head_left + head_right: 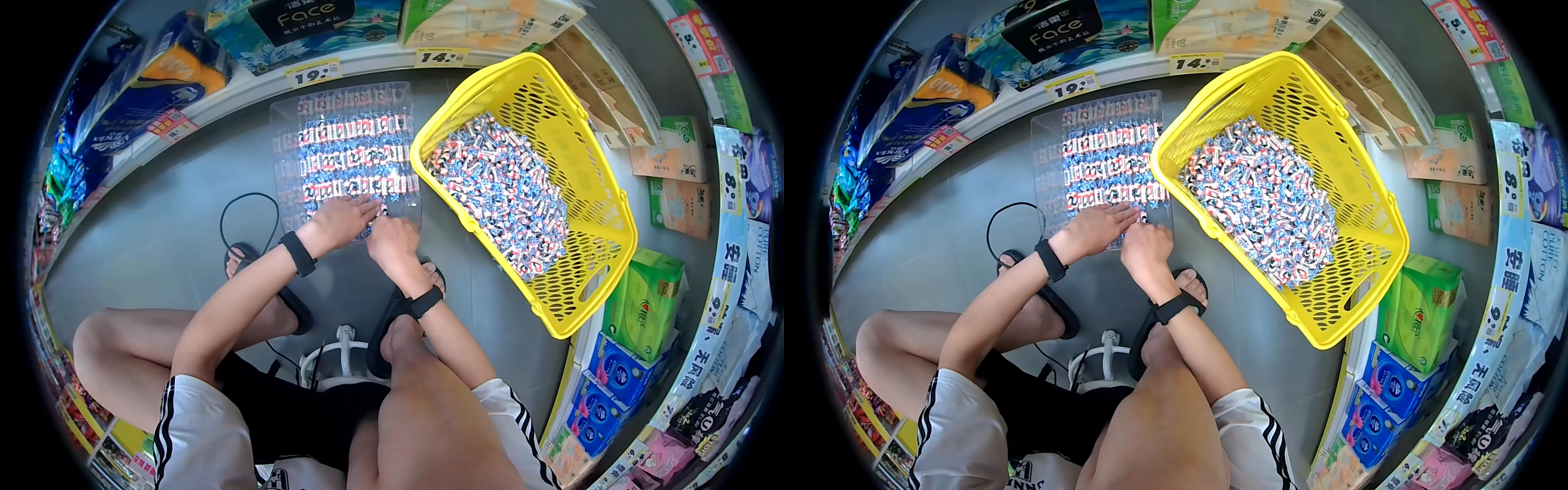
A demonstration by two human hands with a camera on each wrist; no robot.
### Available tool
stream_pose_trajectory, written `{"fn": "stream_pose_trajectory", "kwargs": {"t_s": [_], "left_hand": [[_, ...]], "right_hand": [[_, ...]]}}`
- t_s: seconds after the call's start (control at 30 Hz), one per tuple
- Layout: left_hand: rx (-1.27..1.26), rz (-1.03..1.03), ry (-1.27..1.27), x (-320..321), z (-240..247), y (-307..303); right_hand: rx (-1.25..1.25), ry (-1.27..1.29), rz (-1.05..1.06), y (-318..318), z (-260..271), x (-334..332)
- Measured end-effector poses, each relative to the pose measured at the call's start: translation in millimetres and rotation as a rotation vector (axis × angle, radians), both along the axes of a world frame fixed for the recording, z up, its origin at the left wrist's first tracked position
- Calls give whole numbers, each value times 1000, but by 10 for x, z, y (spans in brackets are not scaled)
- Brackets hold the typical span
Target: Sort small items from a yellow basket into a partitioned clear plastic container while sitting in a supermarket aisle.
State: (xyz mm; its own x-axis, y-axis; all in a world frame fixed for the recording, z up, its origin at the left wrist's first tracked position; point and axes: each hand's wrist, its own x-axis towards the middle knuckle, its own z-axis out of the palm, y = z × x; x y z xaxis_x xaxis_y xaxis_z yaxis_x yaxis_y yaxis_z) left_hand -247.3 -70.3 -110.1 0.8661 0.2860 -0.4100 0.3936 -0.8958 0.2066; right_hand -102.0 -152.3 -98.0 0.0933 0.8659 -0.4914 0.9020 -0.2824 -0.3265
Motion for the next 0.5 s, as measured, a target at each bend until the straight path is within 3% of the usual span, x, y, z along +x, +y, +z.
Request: {"fn": "stream_pose_trajectory", "kwargs": {"t_s": [0.3, 0.5], "left_hand": [[1, -1, 61, 36, 15, 18], [31, -6, 55, 41, -68, 3]], "right_hand": [[-105, -10, -18, 20, 31, -44], [-34, 3, -16, -3, -4, -31]]}}
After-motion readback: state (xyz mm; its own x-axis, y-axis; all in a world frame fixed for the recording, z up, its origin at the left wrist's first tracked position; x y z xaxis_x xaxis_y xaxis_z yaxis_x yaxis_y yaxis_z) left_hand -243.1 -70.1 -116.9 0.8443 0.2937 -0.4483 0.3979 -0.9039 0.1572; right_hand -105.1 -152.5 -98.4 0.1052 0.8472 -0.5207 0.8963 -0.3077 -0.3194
